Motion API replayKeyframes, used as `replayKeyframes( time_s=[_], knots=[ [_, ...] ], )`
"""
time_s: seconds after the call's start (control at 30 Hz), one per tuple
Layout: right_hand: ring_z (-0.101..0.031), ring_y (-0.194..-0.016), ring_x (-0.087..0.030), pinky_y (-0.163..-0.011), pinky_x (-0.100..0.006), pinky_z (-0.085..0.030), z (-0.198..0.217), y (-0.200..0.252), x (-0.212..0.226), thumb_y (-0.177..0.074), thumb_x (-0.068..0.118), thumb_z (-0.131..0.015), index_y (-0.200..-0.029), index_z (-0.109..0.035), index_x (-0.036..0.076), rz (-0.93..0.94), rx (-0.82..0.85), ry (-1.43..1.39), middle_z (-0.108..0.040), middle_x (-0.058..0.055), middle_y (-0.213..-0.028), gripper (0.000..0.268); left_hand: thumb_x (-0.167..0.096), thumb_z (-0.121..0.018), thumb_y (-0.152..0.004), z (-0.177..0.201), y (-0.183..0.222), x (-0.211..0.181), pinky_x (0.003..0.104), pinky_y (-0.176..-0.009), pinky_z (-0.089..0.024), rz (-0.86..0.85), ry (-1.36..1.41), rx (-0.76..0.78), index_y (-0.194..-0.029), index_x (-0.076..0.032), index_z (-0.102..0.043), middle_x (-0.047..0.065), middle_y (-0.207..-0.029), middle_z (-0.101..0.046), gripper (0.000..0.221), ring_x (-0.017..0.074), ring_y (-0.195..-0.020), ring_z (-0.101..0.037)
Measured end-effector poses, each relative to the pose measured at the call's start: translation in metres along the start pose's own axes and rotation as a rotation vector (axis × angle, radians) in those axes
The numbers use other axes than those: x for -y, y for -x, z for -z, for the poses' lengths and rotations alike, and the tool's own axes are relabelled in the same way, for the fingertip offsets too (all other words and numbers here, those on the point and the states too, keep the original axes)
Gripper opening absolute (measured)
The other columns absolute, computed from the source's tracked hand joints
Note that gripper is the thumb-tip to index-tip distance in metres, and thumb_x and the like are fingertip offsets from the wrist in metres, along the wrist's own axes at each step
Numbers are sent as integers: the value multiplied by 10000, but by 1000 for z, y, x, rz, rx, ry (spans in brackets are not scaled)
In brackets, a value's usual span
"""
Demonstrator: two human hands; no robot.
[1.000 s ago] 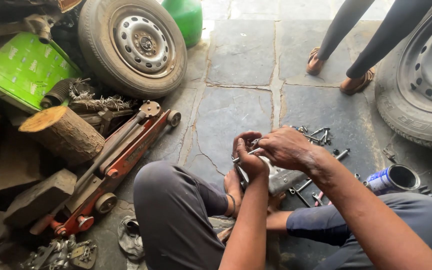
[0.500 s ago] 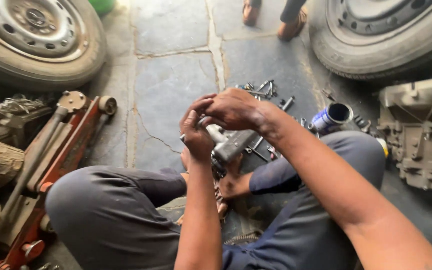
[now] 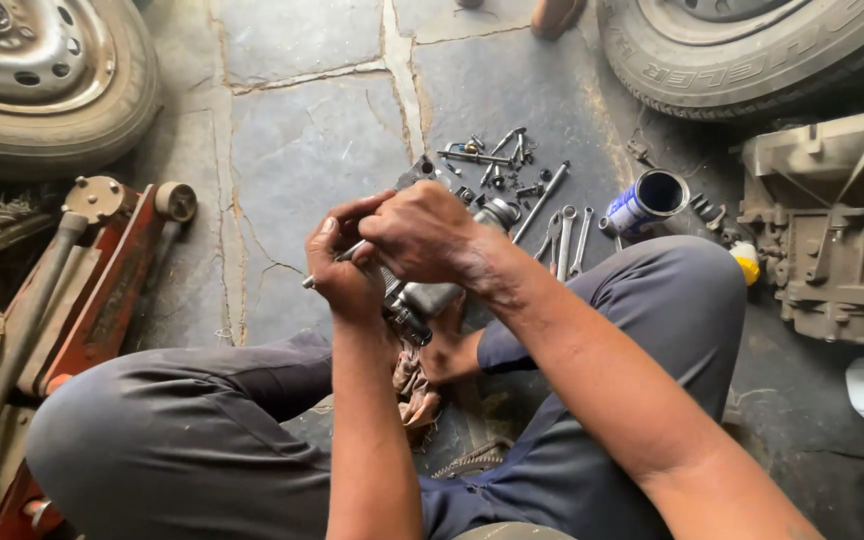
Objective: Cleaning and repairing mechanical engine components on a workshop floor.
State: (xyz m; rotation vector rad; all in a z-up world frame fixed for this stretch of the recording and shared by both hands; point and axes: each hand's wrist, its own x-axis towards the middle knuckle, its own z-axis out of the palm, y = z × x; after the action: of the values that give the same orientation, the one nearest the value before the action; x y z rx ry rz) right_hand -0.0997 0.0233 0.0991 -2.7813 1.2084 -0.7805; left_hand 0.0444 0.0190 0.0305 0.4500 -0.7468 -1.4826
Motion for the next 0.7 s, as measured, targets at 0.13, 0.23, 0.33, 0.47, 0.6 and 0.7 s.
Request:
replayKeyframes(
  time_s=[0.13,0.23,0.33,0.47,0.6,0.7],
  knots=[
    [-682,-565,-307,-499,-431,-511,-2,2,6,-826,246,-739,-678,-638,107,-48,-56,-3,-627,-124,-579,227,-247,-368,-981,-2,0,-6,171,-575,-407,78,21,-5,-1103,170,-659,329,-1144,-714,522,189,-850,-649],
    [-683,-550,-293,-480,-422,-507,-6,4,12,-819,220,-730,-684,-653,116,-106,-54,6,-629,-119,-574,187,-245,-370,-920,-10,-2,-12,251,-799,-583,139,-18,-36,-1037,161,-648,323,-1088,-703,507,263,-913,-716],
    [-676,-531,-288,-465,-422,-502,-10,5,17,-847,223,-731,-686,-660,116,-160,-75,18,-632,-118,-573,206,-246,-381,-929,7,-8,-12,236,-692,-503,190,-12,64,-1052,167,-687,328,-1085,-727,528,254,-862,-666],
    [-669,-515,-287,-459,-425,-502,-13,7,24,-861,229,-728,-699,-662,109,-205,-98,17,-641,-111,-581,212,-240,-379,-904,7,-14,-20,268,-811,-560,246,-76,88,-1033,161,-687,312,-1076,-722,521,290,-945,-707],
    [-682,-528,-283,-470,-426,-517,-19,7,28,-849,192,-698,-733,-666,96,-260,-118,22,-647,-112,-591,154,-243,-394,-913,11,-20,-24,299,-805,-514,278,-136,162,-1035,162,-692,314,-1072,-735,517,304,-938,-681],
    [-689,-546,-290,-485,-432,-525,-19,7,33,-872,189,-688,-736,-657,87,-308,-128,24,-645,-120,-594,172,-251,-396,-894,9,-25,-31,335,-920,-570,323,-154,242,-1015,144,-689,294,-1068,-732,507,319,-987,-704]
  ],
)
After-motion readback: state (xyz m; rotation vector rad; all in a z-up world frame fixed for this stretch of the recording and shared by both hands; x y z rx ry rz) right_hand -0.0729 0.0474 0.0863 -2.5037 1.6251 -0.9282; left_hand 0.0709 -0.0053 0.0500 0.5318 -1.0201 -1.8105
